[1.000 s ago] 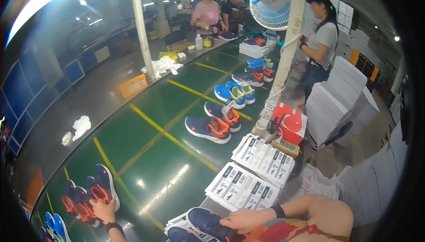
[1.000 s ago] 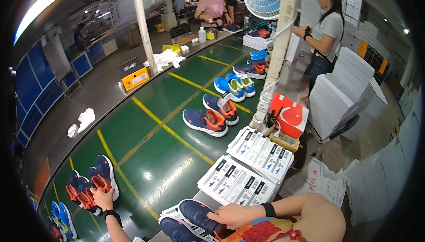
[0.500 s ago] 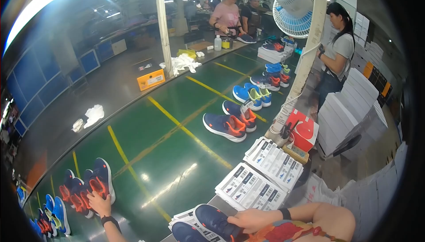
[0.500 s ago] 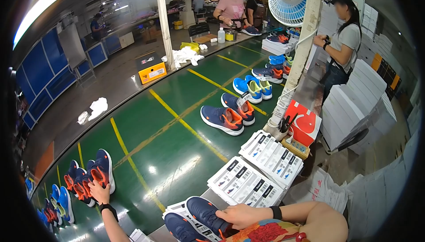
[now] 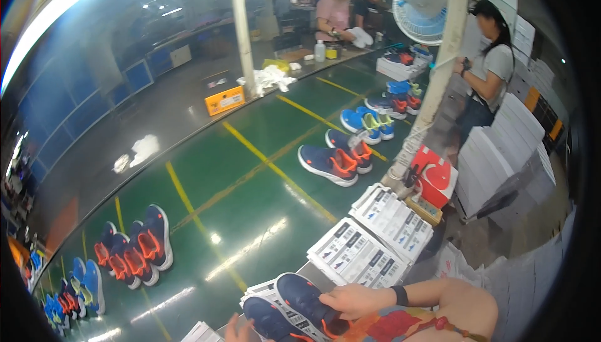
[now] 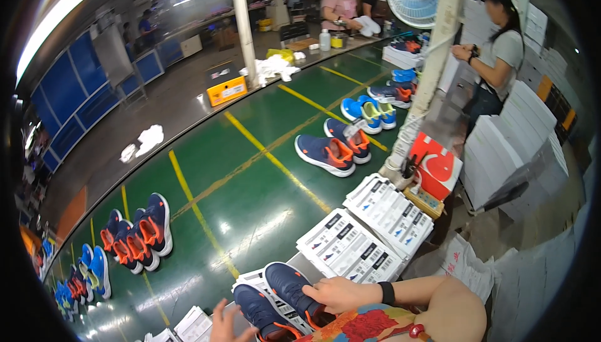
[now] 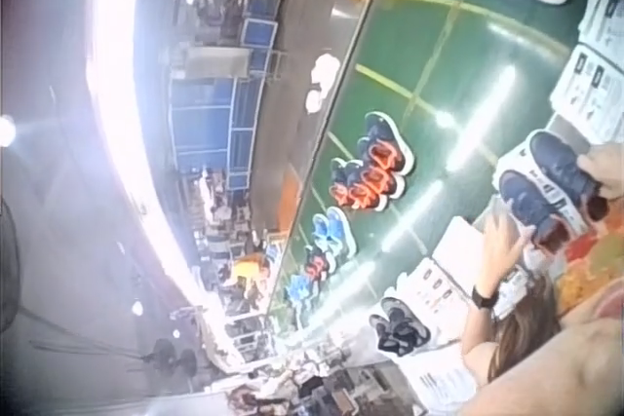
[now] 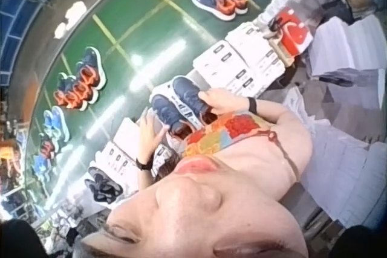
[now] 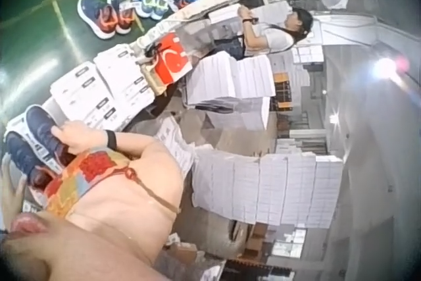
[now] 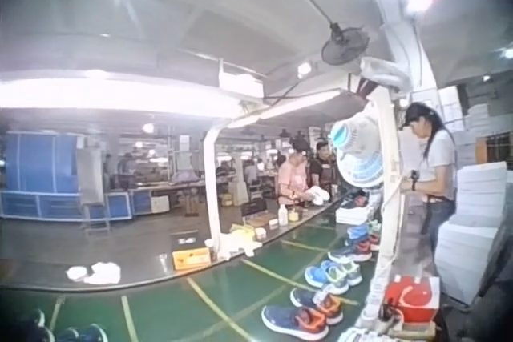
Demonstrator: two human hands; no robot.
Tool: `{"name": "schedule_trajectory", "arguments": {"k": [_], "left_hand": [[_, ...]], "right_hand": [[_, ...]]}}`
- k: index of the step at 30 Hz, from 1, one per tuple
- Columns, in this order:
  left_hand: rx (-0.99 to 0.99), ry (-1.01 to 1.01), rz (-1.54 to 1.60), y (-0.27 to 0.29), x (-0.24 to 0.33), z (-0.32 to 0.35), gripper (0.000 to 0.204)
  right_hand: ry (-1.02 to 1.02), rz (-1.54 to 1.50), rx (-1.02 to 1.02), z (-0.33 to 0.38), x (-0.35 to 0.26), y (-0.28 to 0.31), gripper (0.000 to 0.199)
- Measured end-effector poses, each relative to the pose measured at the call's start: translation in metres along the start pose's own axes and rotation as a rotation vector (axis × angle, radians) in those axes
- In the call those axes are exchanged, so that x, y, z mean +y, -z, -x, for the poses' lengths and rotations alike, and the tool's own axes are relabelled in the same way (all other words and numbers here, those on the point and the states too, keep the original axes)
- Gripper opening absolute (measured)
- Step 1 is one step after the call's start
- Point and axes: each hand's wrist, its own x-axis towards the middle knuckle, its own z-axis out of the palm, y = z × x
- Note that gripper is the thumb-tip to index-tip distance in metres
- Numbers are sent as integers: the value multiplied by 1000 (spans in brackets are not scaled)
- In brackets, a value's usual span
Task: Inspecting pairs of shoes and matching them with correct size and model labels before further packaging.
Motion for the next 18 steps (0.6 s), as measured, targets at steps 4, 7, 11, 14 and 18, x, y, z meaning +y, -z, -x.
{"name": "schedule_trajectory", "arguments": {"k": [4,7,11,14,18], "left_hand": [[-73,40,112,-19,26,18,65],[-67,-25,39,-20,32,15,68],[-120,26,-59,-15,40,5,72],[-98,-21,-99,-16,41,2,71],[-104,-14,-112,-16,48,-1,70]], "right_hand": [[34,26,-14,-4,7,-15,49],[45,37,10,-5,9,-22,54],[56,41,79,0,11,-27,58],[44,49,62,1,12,-28,61],[54,43,88,2,13,-31,61]]}}
